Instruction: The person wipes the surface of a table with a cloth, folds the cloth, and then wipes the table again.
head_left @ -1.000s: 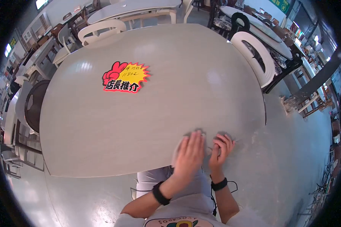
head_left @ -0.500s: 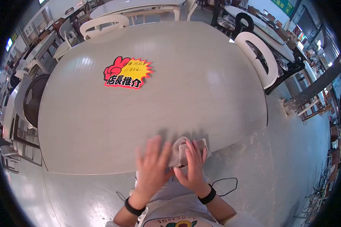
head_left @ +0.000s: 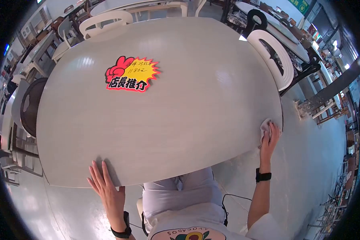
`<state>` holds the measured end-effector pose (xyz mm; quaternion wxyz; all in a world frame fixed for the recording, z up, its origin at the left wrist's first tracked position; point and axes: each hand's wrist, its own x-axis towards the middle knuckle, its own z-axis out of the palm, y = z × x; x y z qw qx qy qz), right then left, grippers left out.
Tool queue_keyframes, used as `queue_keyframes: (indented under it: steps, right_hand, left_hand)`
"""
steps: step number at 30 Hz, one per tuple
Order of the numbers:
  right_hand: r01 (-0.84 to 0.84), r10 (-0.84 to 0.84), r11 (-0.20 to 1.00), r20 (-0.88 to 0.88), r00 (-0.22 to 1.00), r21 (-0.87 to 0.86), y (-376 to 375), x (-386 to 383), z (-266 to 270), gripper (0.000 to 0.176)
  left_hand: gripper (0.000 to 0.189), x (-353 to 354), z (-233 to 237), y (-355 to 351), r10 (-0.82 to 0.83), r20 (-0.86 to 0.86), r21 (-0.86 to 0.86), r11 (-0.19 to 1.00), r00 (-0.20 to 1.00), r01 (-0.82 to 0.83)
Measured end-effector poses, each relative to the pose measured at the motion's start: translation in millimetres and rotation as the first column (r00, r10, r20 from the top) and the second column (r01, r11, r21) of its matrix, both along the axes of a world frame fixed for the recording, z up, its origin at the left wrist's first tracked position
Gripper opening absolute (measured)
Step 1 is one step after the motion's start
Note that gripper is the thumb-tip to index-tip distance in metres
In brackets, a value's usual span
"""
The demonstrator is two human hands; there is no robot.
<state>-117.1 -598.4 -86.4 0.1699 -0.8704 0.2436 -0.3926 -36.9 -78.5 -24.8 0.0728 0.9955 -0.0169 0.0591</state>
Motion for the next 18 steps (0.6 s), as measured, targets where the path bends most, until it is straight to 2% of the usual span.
queue_keyframes:
  steps: [3,5,7,8,10,12,13,14,16,17,18]
  right_hand:
    - [-0.015,0.016,1.000,0.024,1.000,-0.014,14.0,1.1,-9.5,0.031]
    - [-0.067,0.052,0.990,-0.113,0.992,-0.128,61.1,2.2,-3.9,0.032]
    - [-0.344,0.343,0.937,-0.034,0.939,-0.063,126.8,8.4,16.7,0.033]
    - [-0.434,0.432,0.901,-0.081,0.898,0.002,155.6,9.5,22.6,0.035]
    - [-0.558,0.574,0.818,-0.128,0.809,0.142,202.1,10.3,42.5,0.037]
    - [-0.648,0.682,0.717,-0.065,0.729,0.258,228.9,12.2,57.9,0.039]
    - [-0.691,0.724,0.657,0.003,0.689,0.301,237.3,13.4,60.9,0.040]
    - [-0.733,0.759,0.593,0.073,0.647,0.335,243.3,14.1,65.5,0.041]
    - [-0.756,0.808,0.382,0.206,0.553,0.531,251.6,12.3,74.4,0.039]
    - [-0.746,0.801,0.270,0.288,0.525,0.608,254.6,11.6,71.7,0.039]
    - [-0.725,0.781,0.153,0.367,0.505,0.671,255.0,9.8,70.3,0.038]
  left_hand:
    - [0.105,-1.0,-2.3,1.5,-0.005,0.012,-0.020,1.000,1.000,0.005]
    - [0.106,-1.3,0.5,2.2,-0.008,-0.007,-0.044,0.999,1.000,0.008]
    - [0.104,-8.0,7.4,-1.6,-0.026,-0.022,-0.008,1.000,0.999,0.026]
    - [0.102,-11.8,12.8,-6.5,-0.039,-0.029,0.012,0.999,0.999,0.039]
    - [0.096,-21.6,36.4,-27.4,-0.214,-0.127,-0.175,0.966,0.969,0.190]
    - [0.093,-30.8,52.6,-49.4,-0.408,-0.076,-0.313,0.876,0.910,0.367]
    - [0.081,-31.9,60.2,-63.1,-0.438,-0.023,-0.470,0.798,0.899,0.377]
    - [0.078,-32.3,58.6,-71.8,-0.464,0.000,-0.498,0.768,0.886,0.402]
    - [0.071,-32.6,48.6,-86.6,-0.514,0.057,-0.553,0.697,0.856,0.456]
    - [0.052,-35.1,47.8,-94.3,-0.479,0.133,-0.566,0.682,0.868,0.463]
    - [0.046,-38.2,46.7,-96.7,-0.451,0.118,-0.647,0.641,0.885,0.413]
